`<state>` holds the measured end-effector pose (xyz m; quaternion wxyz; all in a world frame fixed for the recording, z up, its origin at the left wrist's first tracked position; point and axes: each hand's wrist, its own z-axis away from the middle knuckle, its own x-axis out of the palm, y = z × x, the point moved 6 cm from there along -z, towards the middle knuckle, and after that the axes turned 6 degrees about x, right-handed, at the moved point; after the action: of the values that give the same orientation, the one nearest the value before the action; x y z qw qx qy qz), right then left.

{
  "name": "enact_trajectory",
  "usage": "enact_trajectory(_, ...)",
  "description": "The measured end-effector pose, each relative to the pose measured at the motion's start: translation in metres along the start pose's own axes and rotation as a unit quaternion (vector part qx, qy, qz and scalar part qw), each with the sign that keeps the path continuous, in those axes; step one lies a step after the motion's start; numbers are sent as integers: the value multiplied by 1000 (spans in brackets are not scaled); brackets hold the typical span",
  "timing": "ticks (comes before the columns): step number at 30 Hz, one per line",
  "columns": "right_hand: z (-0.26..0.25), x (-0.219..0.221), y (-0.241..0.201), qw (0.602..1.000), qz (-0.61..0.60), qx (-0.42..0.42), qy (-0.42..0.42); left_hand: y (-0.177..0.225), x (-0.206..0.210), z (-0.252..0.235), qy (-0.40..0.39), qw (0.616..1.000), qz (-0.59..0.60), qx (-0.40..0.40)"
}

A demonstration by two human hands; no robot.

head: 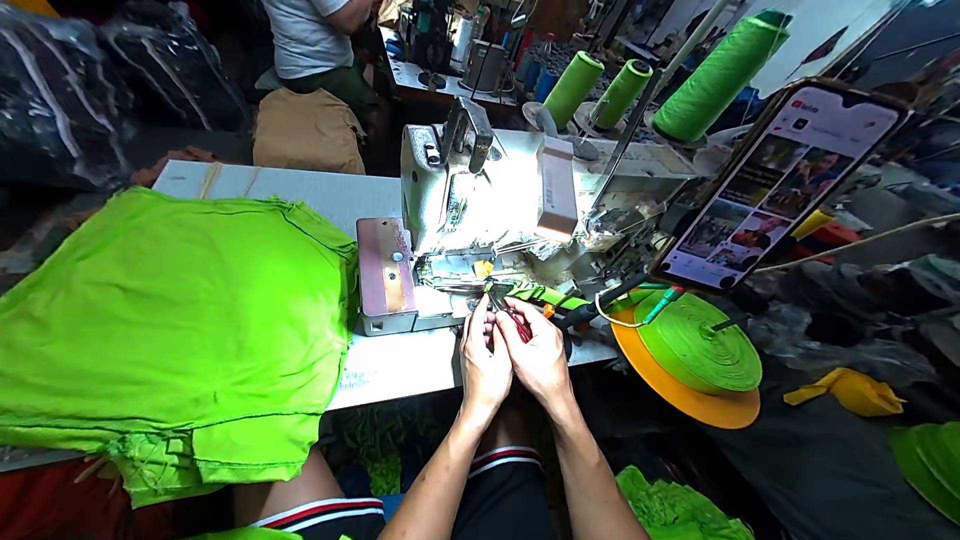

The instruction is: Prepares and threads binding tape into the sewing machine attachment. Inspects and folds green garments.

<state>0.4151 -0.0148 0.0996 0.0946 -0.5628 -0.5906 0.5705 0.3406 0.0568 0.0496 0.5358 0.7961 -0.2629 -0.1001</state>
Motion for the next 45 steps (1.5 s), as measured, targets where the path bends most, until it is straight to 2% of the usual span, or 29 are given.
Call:
enact_trajectory(10, 3, -8, 3, 999, -6, 24, 23, -1, 4, -1, -32, 999, 1, 7)
enact_trajectory(17, -1, -2, 3, 1000, -12, -1, 4, -3, 3, -2, -27, 999, 2, 16)
enact_trajectory(22, 2, -8, 4, 999, -2, 17, 41, -1, 2, -5, -34, 999, 2, 12)
enact_trajectory(34, -1, -4, 2, 1000, 2, 4, -11, -3, 4, -3, -25, 998, -38, 37)
enact_trajectory(37, 16, -19, -2, 999, 44, -23, -21, 0, 3, -3, -44, 995, -73, 42)
enact_trajectory(40, 46, -55, 7, 995, 99, -23, -4, -1, 2, -4, -69, 992, -92, 45)
enact_trajectory(42, 59, -90, 18, 984, 163, 1, 66, -2, 2, -4, -78, 991, -97, 47)
enact_trajectory(45, 62, -147, 37, 941, 292, 57, 163, -4, 2, -1, -81, 991, -95, 45)
